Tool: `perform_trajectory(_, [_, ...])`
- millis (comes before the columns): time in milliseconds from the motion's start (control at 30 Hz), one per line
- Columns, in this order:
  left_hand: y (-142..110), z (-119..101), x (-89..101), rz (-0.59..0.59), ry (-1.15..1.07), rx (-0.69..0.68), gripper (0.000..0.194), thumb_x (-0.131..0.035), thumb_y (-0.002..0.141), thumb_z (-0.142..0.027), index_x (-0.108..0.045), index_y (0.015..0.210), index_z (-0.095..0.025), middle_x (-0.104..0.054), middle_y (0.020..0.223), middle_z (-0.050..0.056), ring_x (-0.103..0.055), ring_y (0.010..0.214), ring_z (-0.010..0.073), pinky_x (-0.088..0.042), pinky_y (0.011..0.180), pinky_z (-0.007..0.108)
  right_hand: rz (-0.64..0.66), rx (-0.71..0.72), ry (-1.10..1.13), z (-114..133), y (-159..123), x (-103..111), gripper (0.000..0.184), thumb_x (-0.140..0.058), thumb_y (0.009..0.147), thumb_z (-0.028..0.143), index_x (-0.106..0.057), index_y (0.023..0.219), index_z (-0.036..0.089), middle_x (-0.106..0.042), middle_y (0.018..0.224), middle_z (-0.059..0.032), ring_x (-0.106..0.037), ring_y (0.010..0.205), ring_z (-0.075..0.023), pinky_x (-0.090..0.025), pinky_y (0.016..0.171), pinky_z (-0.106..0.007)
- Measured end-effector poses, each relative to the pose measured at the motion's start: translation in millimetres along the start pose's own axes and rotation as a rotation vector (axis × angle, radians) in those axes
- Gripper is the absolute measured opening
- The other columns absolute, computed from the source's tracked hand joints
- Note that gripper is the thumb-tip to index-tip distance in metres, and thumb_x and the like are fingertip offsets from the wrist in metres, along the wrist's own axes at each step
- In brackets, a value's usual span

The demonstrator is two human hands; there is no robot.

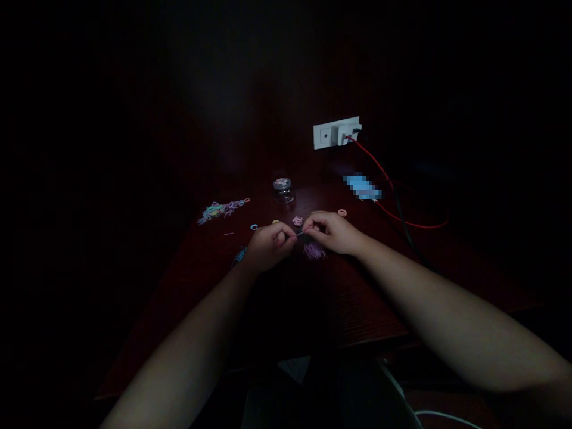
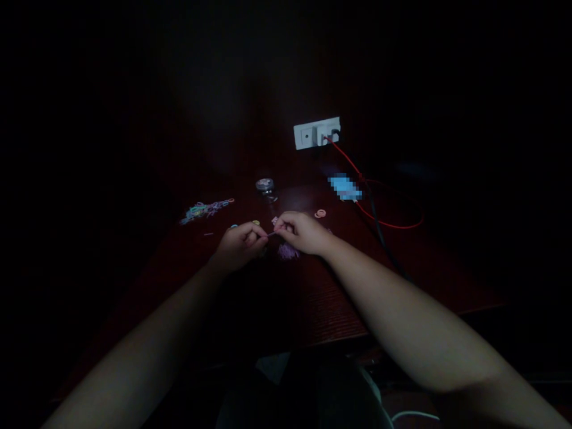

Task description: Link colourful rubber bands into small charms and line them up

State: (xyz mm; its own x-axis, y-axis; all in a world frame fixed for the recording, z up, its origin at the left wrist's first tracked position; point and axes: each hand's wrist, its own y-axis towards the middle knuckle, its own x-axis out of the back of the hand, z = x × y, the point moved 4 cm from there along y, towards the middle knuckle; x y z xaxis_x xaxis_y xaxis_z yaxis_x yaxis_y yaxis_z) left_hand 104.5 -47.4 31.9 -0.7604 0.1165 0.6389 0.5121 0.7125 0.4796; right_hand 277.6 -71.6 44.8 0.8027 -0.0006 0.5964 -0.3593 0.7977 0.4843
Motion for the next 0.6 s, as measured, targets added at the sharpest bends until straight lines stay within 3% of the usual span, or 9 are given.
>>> perform_trajectory(600, [-1.8,0.7,10.4,-0.078,0.023,0.059,0.015,-0.061,0.079,-0.031,-0.062,0.076,-0.017,-0.037,0.049,-0.008,-0.034,0.046,0.0065,-0.032,0.049,0.019,-0.012,0.009,0.003,-4.1,0.8,-1.9,0.016,-0.056,0.082,0.023,-0.067,0.083,0.012,-0.057,0.074,-0.0031,-0.049,0.062,-0.0100,-0.038,0.056,-0.022])
